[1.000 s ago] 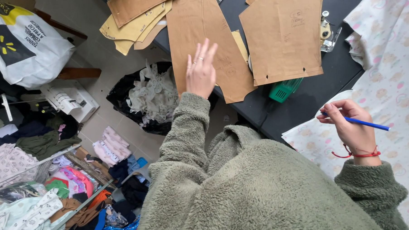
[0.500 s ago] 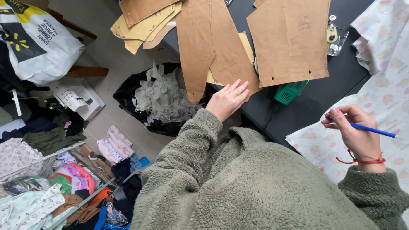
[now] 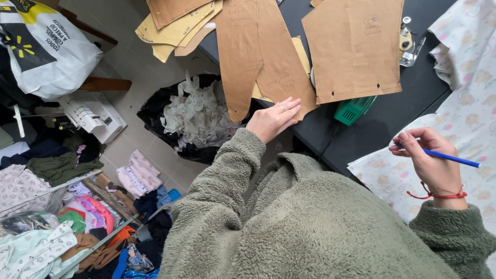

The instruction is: The person traces a paper pattern onto a piece of patterned fabric using a blue pen. They then use a green electric rotary cutter to cut the fabric along the traced lines. The person handles the cut fabric pieces and the pattern throughout the process.

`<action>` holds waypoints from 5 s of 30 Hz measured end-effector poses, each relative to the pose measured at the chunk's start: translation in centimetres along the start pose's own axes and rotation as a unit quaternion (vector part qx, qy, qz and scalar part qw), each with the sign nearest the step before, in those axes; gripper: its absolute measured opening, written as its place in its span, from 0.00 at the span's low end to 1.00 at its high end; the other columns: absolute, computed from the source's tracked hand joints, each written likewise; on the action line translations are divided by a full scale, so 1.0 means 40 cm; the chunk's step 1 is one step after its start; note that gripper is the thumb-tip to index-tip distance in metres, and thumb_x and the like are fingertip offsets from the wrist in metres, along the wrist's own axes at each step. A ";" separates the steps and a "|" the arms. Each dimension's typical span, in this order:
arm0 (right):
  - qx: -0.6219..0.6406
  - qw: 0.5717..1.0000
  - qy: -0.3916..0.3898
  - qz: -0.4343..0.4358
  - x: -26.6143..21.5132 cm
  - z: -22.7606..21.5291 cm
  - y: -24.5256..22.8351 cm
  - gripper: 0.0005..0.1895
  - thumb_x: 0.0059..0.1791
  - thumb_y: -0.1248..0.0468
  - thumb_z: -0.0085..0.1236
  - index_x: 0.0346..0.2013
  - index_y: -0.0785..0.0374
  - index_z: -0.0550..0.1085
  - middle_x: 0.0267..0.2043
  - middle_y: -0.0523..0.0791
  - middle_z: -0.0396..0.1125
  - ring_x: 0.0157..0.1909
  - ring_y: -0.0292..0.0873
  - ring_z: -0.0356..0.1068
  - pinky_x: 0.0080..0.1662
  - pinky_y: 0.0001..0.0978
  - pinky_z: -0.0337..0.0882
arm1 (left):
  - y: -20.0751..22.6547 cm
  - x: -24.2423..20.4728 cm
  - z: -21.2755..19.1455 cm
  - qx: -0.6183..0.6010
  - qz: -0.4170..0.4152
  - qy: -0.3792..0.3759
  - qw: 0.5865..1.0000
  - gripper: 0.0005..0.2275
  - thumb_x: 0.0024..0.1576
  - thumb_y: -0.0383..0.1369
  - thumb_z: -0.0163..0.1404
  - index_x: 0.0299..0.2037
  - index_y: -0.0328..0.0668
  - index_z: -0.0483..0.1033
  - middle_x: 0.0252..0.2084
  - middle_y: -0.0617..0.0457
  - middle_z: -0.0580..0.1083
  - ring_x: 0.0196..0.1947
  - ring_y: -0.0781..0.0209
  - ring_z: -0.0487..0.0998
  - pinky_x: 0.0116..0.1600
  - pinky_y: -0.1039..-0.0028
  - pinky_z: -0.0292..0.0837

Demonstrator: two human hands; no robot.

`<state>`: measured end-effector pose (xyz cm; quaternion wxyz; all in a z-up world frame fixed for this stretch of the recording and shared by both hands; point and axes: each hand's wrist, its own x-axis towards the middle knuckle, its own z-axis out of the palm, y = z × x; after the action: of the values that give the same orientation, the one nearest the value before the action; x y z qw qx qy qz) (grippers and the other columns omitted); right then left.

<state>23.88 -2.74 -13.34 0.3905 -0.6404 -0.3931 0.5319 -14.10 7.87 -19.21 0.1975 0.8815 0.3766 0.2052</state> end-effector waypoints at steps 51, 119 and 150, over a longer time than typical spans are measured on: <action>0.279 0.894 0.334 -0.109 -0.668 -0.815 0.543 0.31 0.56 0.45 0.49 0.60 0.70 0.71 0.57 0.49 0.73 0.58 0.43 0.73 0.61 0.35 0.72 | 1.239 0.218 0.686 -0.395 0.249 -0.108 0.877 0.14 0.63 0.36 0.47 0.58 0.62 0.73 0.45 0.62 0.73 0.47 0.65 0.78 0.48 0.72 0.78; -0.377 0.865 0.192 -0.271 -0.353 -0.405 0.268 0.24 0.53 0.58 0.75 0.60 0.62 0.76 0.67 0.51 0.64 0.71 0.56 0.63 0.67 0.47 0.64 | 0.593 0.019 0.331 0.041 0.159 -0.060 0.985 0.06 0.57 0.30 0.51 0.43 0.51 0.75 0.46 0.61 0.73 0.47 0.62 0.74 0.54 0.68 0.68; -0.428 0.853 0.021 -0.298 -0.106 -0.230 0.279 0.21 0.58 0.62 0.54 0.65 0.66 0.73 0.74 0.51 0.61 0.77 0.55 0.58 0.77 0.59 0.44 | 0.664 0.162 0.313 -0.046 0.239 0.085 0.966 0.05 0.58 0.32 0.55 0.35 0.50 0.70 0.34 0.61 0.68 0.43 0.65 0.75 0.76 0.54 0.55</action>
<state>33.44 -11.67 -20.80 0.2255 -0.6076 -0.7454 0.1560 11.87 -6.69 -14.98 0.1504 0.9152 0.1604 0.3377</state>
